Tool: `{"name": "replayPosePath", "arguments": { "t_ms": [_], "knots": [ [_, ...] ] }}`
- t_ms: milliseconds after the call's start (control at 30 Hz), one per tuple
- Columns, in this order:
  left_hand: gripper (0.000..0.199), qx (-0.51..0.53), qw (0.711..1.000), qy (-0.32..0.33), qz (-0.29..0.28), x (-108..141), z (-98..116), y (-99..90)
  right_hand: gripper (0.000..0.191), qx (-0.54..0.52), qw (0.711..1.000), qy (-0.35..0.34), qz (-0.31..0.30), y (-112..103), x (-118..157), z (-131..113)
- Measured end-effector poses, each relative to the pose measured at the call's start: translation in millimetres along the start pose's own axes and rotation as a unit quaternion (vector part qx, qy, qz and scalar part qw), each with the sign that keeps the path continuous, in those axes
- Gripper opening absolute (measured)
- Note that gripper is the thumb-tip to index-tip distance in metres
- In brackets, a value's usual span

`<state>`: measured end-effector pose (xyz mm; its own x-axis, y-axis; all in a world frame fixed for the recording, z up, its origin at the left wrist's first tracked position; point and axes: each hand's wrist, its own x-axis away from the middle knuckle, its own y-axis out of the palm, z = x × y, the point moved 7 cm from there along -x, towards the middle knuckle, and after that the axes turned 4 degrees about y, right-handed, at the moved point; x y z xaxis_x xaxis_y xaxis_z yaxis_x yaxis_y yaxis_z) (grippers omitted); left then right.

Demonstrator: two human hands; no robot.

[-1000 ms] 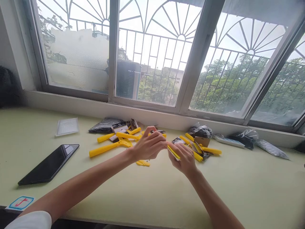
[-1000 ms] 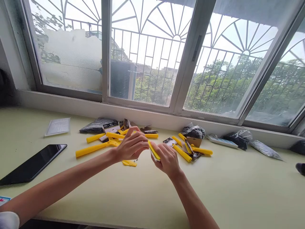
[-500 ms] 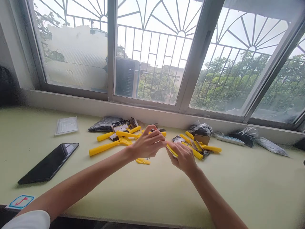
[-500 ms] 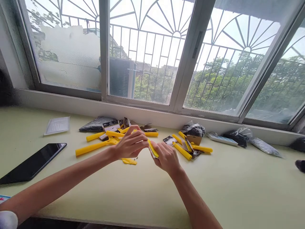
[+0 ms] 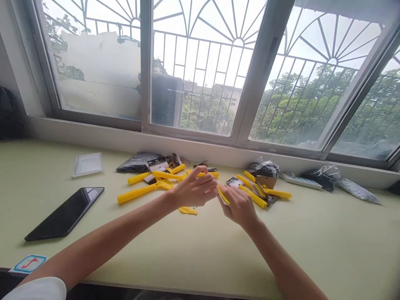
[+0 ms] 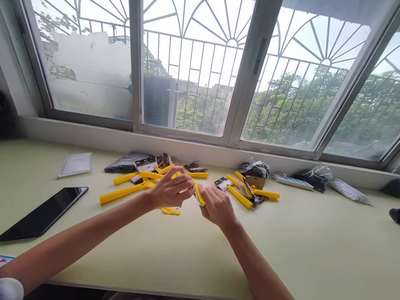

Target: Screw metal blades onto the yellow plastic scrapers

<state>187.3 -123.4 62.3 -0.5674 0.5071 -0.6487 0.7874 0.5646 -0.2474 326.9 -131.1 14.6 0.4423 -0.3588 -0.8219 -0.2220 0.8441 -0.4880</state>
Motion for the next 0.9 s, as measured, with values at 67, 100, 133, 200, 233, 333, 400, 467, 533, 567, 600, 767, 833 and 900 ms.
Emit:
{"name": "replayPosePath", "arguments": {
  "t_ms": [67,100,133,200,233,333,400,467,533,567,600,767,833,900],
  "knots": [
    [0.017,0.000,1.000,0.004,-0.005,1.3,1.4,2.2,0.025,0.003,1.000,0.000,-0.009,2.7,1.0,-0.3],
    [0.017,0.001,1.000,0.006,-0.008,2.0,2.0,3.5,0.024,0.004,1.000,0.000,-0.014,3.7,1.2,-0.6],
    [0.018,0.003,1.000,0.007,-0.012,2.8,2.4,5.0,0.024,0.004,1.000,0.000,-0.017,4.4,1.2,-0.9],
    [0.019,0.008,1.000,0.009,-0.021,4.5,3.0,8.0,0.023,0.002,1.000,0.001,-0.021,5.1,1.0,-1.8],
    [0.020,0.011,1.000,0.009,-0.026,5.3,3.3,9.3,0.023,0.000,1.000,0.001,-0.021,5.3,0.8,-2.2],
    [0.022,0.020,0.999,0.013,-0.043,8.2,4.3,12.0,0.021,-0.006,1.000,0.000,-0.022,6.1,0.8,-3.6],
    [0.022,0.032,0.998,0.013,-0.056,9.6,4.2,13.7,0.020,-0.017,1.000,-0.002,-0.024,6.2,0.5,-4.4],
    [0.021,0.062,0.995,-0.001,-0.075,9.7,1.9,16.6,0.020,-0.044,0.998,0.011,-0.033,5.4,-1.2,-3.4],
    [0.020,0.118,0.988,-0.053,-0.089,8.3,-5.5,19.9,0.023,-0.098,0.991,0.063,-0.064,5.2,-5.0,2.3],
    [0.018,0.157,0.978,-0.095,-0.094,7.9,-10.9,21.8,0.027,-0.136,0.981,0.105,-0.088,5.8,-6.9,6.4],
    [0.016,0.202,0.963,-0.148,-0.098,8.6,-17.0,24.0,0.033,-0.180,0.965,0.153,-0.118,7.5,-8.1,10.6],
    [0.022,0.467,0.769,-0.396,-0.185,40.9,-21.6,42.7,0.055,-0.435,0.793,0.319,-0.283,24.7,-2.4,2.9],
    [0.029,0.560,0.667,-0.440,-0.219,61.2,-8.9,45.0,0.053,-0.519,0.719,0.324,-0.328,31.2,0.7,-12.8],
    [0.036,0.629,0.573,-0.475,-0.225,79.5,3.2,42.8,0.053,-0.560,0.675,0.314,-0.363,36.5,2.9,-27.8]
  ]
}}
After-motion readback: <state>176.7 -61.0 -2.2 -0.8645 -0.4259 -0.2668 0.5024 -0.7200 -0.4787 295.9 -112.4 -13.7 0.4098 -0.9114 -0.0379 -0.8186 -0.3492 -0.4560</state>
